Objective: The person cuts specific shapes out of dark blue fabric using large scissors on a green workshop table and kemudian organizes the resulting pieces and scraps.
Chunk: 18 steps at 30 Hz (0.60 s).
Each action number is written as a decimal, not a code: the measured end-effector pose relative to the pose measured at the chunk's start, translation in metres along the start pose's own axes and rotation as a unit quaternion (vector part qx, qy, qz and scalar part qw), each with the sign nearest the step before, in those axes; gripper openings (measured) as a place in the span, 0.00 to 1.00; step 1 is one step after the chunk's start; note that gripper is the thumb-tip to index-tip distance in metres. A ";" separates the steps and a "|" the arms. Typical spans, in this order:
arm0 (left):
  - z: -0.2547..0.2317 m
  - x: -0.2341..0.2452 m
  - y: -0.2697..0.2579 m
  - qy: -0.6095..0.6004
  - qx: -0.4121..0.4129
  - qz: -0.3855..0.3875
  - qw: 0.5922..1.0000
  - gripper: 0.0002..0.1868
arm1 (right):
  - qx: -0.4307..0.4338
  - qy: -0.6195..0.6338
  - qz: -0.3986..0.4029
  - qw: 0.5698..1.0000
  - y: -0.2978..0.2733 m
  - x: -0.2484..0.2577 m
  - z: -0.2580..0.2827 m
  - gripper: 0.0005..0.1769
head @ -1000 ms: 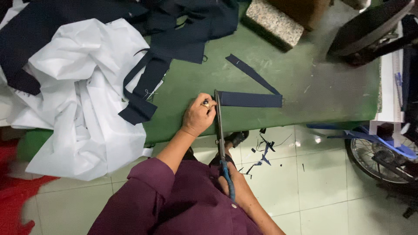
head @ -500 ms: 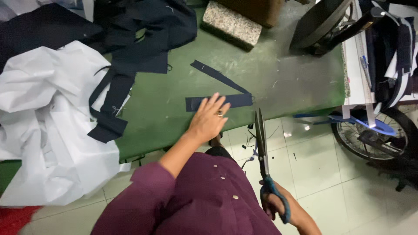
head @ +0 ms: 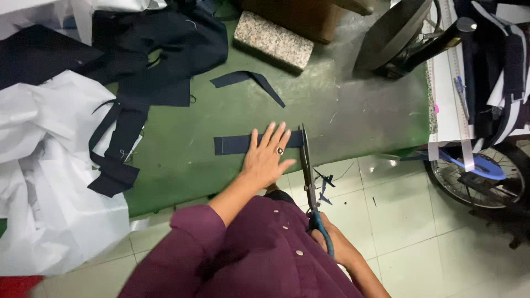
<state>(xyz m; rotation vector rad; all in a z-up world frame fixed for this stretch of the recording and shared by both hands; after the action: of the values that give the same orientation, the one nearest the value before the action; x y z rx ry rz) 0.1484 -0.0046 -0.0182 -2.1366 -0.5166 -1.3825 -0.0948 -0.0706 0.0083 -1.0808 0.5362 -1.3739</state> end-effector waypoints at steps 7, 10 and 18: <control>0.002 -0.006 -0.009 0.034 -0.010 -0.126 0.991 0.48 | -0.047 -0.088 -0.030 0.995 0.001 -0.008 -0.002 0.13; 0.001 -0.004 -0.008 0.040 -0.008 -0.135 0.990 0.48 | -0.079 -0.057 -0.059 0.993 -0.003 -0.003 -0.007 0.10; 0.002 0.002 -0.011 -0.015 -0.020 -0.124 0.992 0.45 | -0.056 -0.093 -0.159 0.981 0.032 0.103 -0.052 0.16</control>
<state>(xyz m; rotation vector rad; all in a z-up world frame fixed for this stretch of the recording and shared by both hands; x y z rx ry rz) 0.1441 0.0051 -0.0144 -2.1858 -0.7949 -1.5034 -0.1033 -0.1881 -0.0145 -1.4179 0.3145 -1.5098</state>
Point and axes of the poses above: each hand's wrist, its own y-axis towards the middle knuckle, its own x-axis out of the back of the hand, z = x × y, the point moved 10 cm from there along y, towards the middle knuckle, and after that the axes turned 2 degrees about -z, right-handed, at the moved point
